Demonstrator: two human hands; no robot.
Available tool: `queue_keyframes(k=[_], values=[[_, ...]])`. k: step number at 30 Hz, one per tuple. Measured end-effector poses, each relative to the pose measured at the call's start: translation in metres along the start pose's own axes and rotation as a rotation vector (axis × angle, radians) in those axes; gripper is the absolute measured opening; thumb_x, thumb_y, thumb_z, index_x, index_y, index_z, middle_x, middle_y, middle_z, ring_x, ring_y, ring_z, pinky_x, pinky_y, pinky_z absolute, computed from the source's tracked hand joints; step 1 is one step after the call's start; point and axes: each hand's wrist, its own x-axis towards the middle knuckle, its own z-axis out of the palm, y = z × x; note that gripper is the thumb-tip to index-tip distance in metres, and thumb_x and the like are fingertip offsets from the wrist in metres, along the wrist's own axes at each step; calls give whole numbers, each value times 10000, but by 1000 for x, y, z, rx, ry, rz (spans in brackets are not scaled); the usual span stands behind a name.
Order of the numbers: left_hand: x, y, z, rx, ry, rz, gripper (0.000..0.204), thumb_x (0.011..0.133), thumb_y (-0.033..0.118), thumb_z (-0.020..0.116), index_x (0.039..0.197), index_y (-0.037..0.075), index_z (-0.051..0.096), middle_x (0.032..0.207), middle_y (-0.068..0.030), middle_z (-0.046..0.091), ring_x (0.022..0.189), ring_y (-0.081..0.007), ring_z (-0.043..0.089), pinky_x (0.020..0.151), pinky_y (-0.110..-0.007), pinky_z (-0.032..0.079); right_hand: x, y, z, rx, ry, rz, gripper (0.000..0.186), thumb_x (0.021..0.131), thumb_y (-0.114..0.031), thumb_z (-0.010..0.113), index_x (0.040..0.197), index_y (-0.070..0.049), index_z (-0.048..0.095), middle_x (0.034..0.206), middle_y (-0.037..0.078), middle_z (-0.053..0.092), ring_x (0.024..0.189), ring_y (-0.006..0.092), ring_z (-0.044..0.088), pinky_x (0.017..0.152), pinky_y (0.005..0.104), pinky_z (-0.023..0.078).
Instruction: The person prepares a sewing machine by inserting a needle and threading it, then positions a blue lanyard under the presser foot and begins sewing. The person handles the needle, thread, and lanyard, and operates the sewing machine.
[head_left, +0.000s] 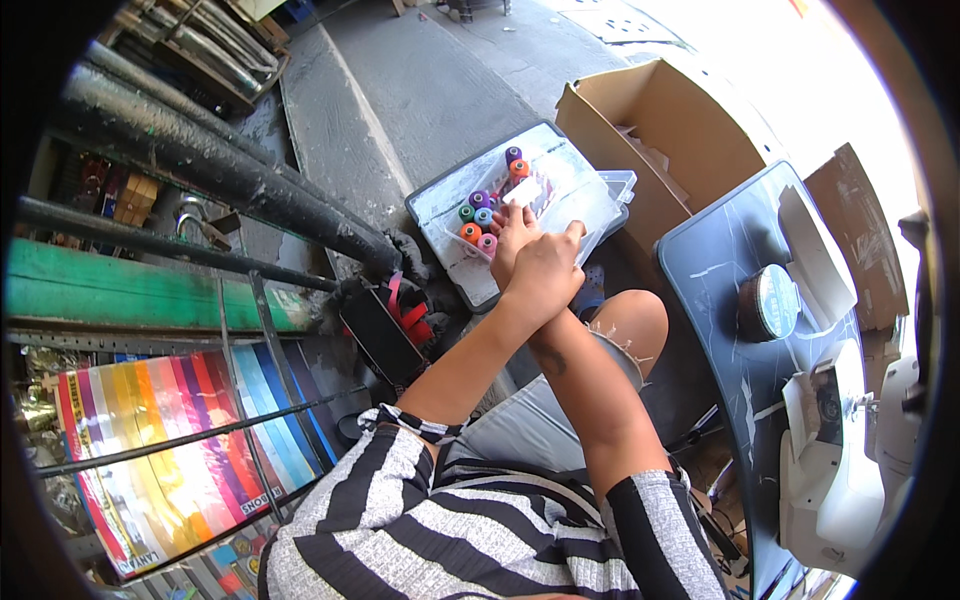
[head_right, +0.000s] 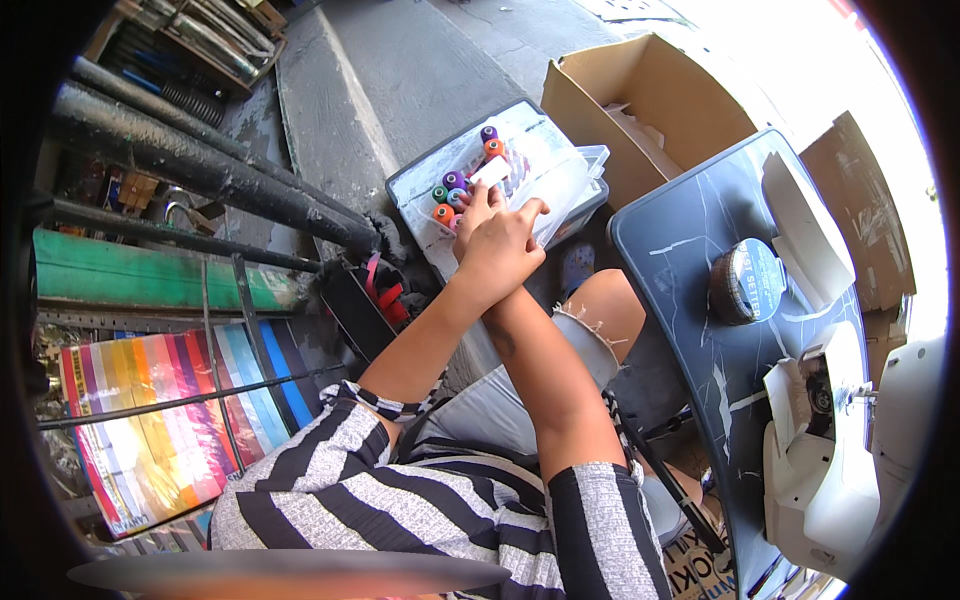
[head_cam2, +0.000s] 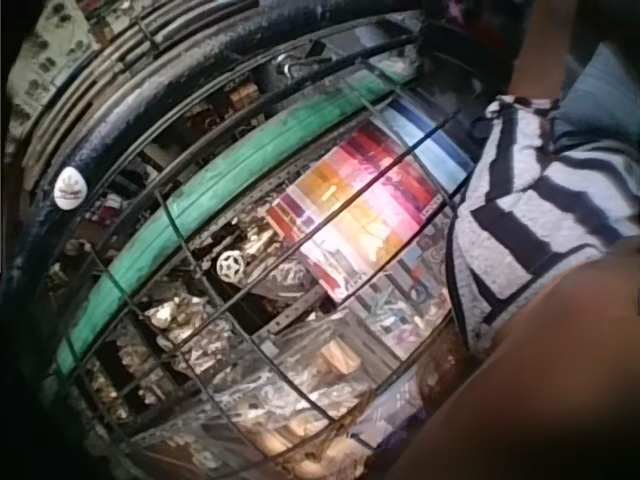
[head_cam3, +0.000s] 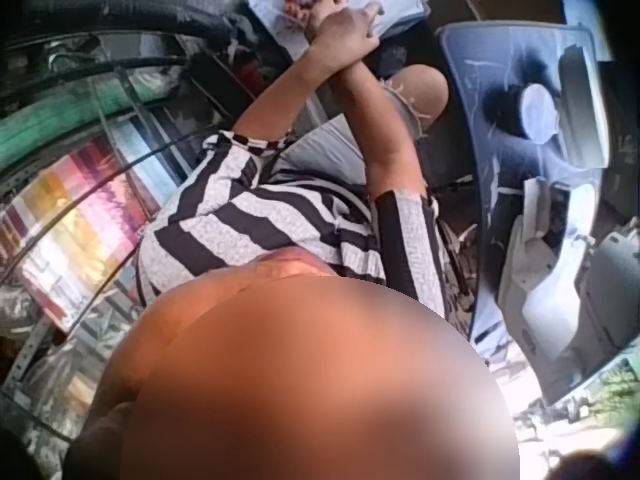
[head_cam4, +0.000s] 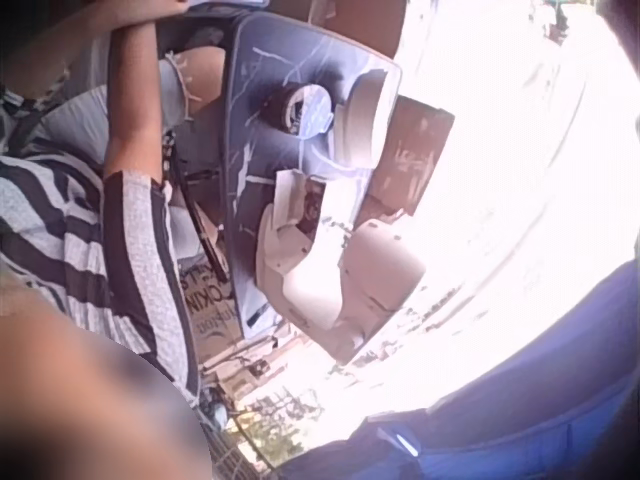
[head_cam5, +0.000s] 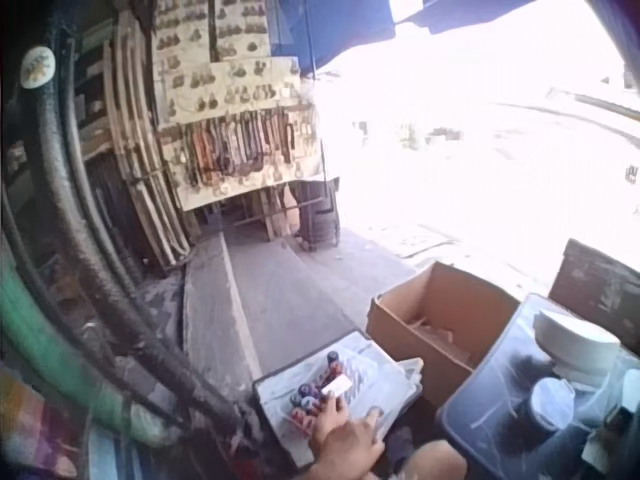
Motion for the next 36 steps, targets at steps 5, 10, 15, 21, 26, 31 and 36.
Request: queue_keyframes(k=[5, 10, 15, 21, 26, 31, 36], values=[[4, 4, 0, 43, -25, -85, 546, 729, 149, 690, 1270, 184, 624, 970, -248, 714, 1113, -511, 596, 1018, -579, 403, 25, -39, -4, 272, -47, 491, 288, 991, -194, 594, 1208, -4, 577, 1015, 147, 671, 890, 207, 672, 798, 326, 540], [-2, -19, -2, -209, 63, -18, 380, 838, 61, 604, 1216, 73, 633, 917, -233, 692, 861, -376, 696, 741, -430, 544, -104, -22, -59, 109, -705, 163, 290, 963, -143, 618, 1219, -7, 600, 1059, 156, 691, 944, 201, 684, 805, 315, 545], [4, -100, -14, -278, 234, -142, 391, 901, 5, 589, 1289, 54, 592, 882, -121, 629, 775, -188, 616, 707, -362, 504, -230, -92, -129, -348, -840, 482, 233, 969, -93, 617, 1176, 3, 664, 992, 71, 703, 877, 131, 674, 734, 282, 547], [-2, -185, 40, 496, 135, -181, 386, 968, 232, 605, 1354, 217, 599, 1405, 28, 590, 1378, -261, 459, 1143, -659, 181, -302, -197, -164, -847, -833, -9, 235, 938, -81, 591, 1153, -12, 658, 1090, 155, 680, 1018, 286, 659, 888, 389, 521], [15, -112, 18, 186, 361, -157, 462, 988, 352, 582, 1420, 190, 547, 1518, -51, 492, 1440, -357, 365, 1122, -731, -21, -345, -262, -186, -1015, -773, -453, 218, 811, 15, 602, 1012, -47, 658, 997, 105, 661, 984, 300, 627, 854, 387, 515], [-8, 100, -21, -120, 591, 453, 432, 911, 219, 710, 1321, 146, 593, 1405, -58, 565, 1381, -280, 436, 1168, -591, 184, -367, -312, -220, -1140, -521, -856, 268, 680, 78, 645, 893, -83, 624, 921, 56, 629, 897, 274, 618, 767, 395, 513], [-27, 247, -29, -518, 344, 1005, 386, 840, 226, 784, 1199, 125, 680, 1099, -50, 710, 1013, -220, 642, 1013, -386, 380, -364, -333, -249, -824, 200, -1013, 364, 817, 87, 633, 1151, -55, 603, 1021, 73, 646, 834, 133, 640, 675, 273, 523]])
